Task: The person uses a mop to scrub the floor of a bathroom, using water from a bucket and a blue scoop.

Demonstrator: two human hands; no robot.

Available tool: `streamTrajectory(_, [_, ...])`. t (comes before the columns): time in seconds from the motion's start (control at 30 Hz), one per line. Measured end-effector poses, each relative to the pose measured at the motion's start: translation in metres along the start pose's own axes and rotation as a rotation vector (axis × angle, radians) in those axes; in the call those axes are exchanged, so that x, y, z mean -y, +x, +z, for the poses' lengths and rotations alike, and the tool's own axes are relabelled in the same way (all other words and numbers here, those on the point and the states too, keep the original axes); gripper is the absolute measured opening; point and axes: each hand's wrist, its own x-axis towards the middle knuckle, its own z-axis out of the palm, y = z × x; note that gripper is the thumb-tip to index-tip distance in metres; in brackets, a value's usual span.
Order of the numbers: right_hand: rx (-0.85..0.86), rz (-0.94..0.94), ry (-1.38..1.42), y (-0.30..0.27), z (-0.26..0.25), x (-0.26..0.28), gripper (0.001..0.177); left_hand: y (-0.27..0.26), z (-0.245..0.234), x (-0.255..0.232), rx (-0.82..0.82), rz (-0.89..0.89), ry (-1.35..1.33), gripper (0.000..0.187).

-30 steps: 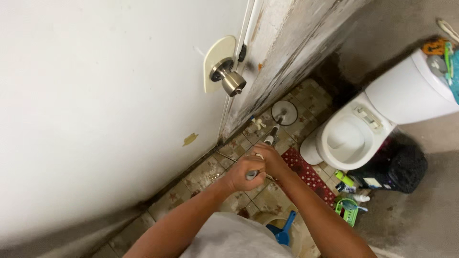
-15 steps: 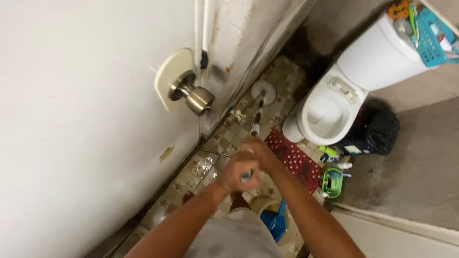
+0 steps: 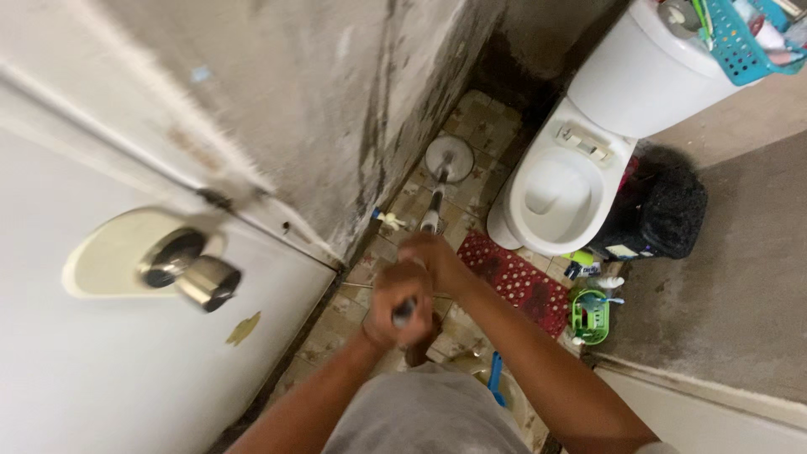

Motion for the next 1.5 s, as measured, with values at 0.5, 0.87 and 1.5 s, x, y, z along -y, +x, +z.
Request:
streamTrajectory(0.5, [0.024, -0.012, -0.012, 0.006, -0.063, -0.061, 0.042, 0.053, 0.047, 0.036, -0.07, -0.16, 0.032, 0.014])
streamTrajectory(0.87, [0.183, 0.228, -0.229, -0.017, -0.124, -0.158, 0.033, 0.073, 0.097, 0.14, 0.024, -0.181, 0.056, 0.019])
streamTrajectory(1.5, [0.148, 0.005, -0.352, -0.026, -0.107, -0.109, 0.024, 0.054, 0.087, 0.097, 0.018, -0.328, 0.058, 0.017])
